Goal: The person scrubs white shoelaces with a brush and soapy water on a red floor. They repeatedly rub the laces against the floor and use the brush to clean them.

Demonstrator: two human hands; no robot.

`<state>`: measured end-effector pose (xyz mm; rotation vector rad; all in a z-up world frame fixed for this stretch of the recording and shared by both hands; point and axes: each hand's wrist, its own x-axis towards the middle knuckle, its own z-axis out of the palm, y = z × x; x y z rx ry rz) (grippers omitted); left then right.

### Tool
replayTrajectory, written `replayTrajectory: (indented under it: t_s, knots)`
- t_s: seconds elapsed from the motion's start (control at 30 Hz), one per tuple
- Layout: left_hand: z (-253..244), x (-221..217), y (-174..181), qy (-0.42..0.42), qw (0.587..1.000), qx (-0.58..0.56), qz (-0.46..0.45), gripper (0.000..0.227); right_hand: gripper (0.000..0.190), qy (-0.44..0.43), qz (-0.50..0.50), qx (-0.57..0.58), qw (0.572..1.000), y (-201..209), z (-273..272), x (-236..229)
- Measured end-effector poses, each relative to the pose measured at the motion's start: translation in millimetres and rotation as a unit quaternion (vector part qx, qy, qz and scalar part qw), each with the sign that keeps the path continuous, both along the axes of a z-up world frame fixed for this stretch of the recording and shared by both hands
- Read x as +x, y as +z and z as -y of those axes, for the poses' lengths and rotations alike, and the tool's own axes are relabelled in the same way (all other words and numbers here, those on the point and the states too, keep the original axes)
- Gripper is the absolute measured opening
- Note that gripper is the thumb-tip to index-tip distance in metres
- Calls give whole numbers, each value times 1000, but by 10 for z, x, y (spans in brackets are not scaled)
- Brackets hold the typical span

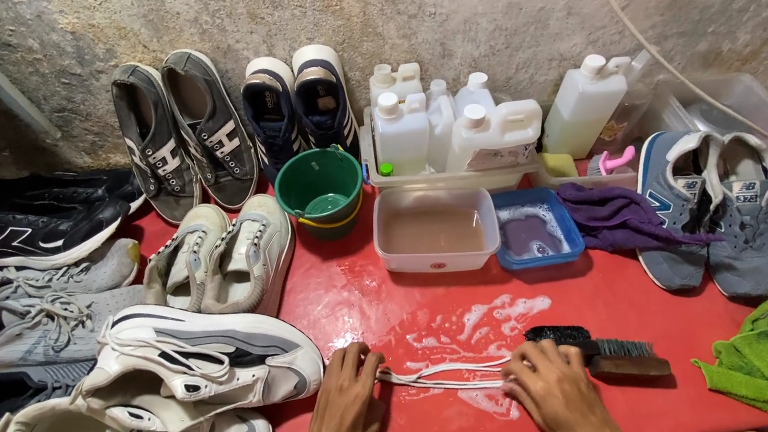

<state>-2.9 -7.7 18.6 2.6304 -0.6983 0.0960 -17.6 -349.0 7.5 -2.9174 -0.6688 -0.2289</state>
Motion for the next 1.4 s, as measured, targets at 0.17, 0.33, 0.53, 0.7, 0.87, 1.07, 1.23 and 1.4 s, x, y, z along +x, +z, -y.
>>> replayTrajectory:
  t_s: [0.17, 0.33, 0.53, 0.7, 0.87, 1.07, 1.23, 1.4]
  knots:
    - [102, -58, -14, -41, 989, -137, 41, 39, 37, -205, 9, 34, 978, 173, 185, -21]
    - [243, -81, -188, -26, 979, -186, 79, 21, 67, -313, -80, 37, 946, 128, 154, -12]
    - [258, -81, -178, 23, 965, -255, 50, 9, 59, -341, 7, -16, 940, -30, 32, 50]
    - [254, -46, -283, 45, 961, -272, 21, 15, 66, -343, 15, 29, 939, -101, 97, 117]
    - [220, -41, -336, 49, 957, -287, 0, 15, 61, -277, -1, 178, 944, -11, 95, 216]
    - [178, -43, -306, 46, 949, -312, -9, 8, 38, -33, -84, 304, 948, 219, -539, 323]
    - [163, -45, -276, 34, 949, -311, 25, 6, 32, 106, -129, 248, 954, 317, -1092, 279]
    - [169, -37, -275, 28, 960, -275, 38, 7, 25, 135, 4, 169, 976, 248, -1311, 188]
